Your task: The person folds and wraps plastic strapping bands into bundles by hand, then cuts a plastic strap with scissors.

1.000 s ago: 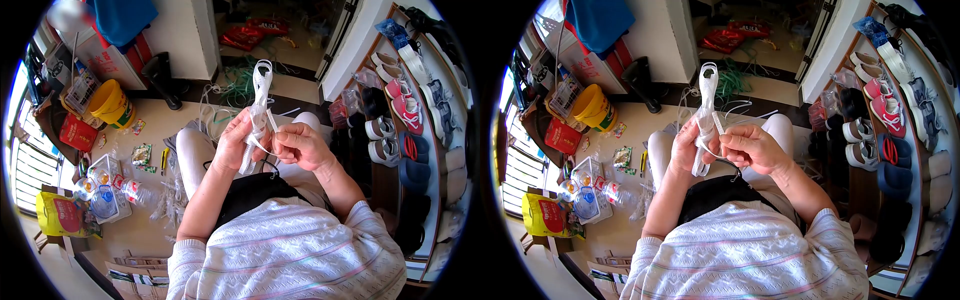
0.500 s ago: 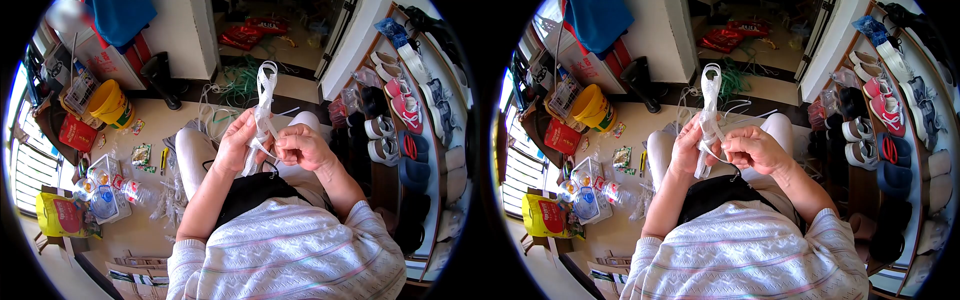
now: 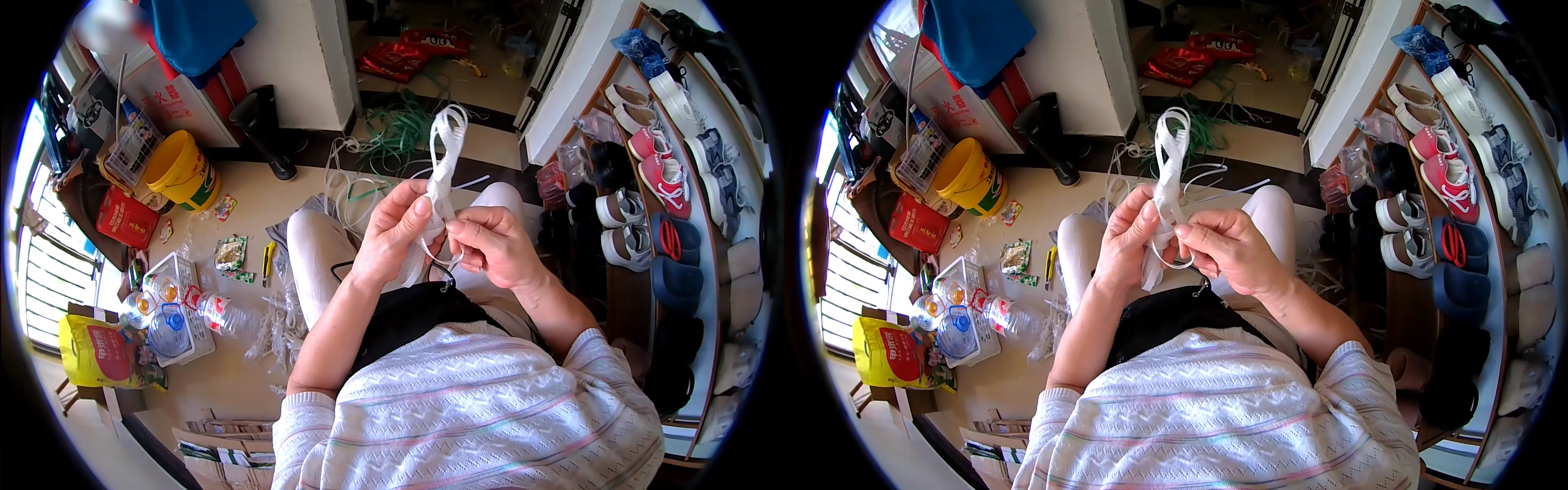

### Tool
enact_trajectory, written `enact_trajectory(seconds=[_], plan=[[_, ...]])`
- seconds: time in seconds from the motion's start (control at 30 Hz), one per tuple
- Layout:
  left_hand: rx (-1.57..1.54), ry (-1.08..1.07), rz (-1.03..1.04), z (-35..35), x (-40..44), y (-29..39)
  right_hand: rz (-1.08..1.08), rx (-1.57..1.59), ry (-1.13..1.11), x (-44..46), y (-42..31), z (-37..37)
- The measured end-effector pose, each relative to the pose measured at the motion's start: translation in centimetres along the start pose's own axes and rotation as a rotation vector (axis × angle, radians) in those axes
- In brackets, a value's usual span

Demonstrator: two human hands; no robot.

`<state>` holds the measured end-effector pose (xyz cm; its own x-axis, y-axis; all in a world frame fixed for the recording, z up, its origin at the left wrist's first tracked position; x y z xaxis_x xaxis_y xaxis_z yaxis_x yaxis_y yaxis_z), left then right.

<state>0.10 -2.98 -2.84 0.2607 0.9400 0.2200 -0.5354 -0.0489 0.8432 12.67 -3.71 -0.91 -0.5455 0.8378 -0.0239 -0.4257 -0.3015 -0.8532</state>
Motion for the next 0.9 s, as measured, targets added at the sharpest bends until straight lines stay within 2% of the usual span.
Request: enact_trajectory(seconds=[0.23,0.37,0.47,0.57,0.67,0.9], plan=[[0.070,-0.072,-0.034,0.4,0.0,-0.5,-0.097,-0.020,-0.024,0.6,-0.2,-0.3],[0.085,0.024,-0.026,0.2,0.0,-0.3,-0.164,-0.174,0.014,0.9,-0.9,-0.2],[0.090,0.089,0.002,0.0,0.1,-0.2,-0.147,-0.175,-0.019,0.8,-0.6,-0.8],[0.120,0.100,0.018,-0.1,0.1,0.0,-0.034,-0.077,-0.027,0.3,0.0,-0.9],[0.158,0.070,0.013,0.0,0.0,-0.2,-0.013,0.009,-0.024,0.6,-0.1,-0.9],[0.220,0.046,0.025,0.5,0.0,0.0,-0.036,-0.014,0.006,1.7,-0.4,-1.6]])
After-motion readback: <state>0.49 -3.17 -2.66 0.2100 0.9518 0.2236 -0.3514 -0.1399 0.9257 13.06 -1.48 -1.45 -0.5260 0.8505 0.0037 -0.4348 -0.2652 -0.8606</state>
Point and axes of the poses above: each hand's wrist, its own x-axis towards the middle knuckle, its own z-axis out of the palm, y = z × x, the point moved 5 cm from there along x, towards the middle knuckle, and after that the axes turned 7 degrees about x, right-handed, at the moved point
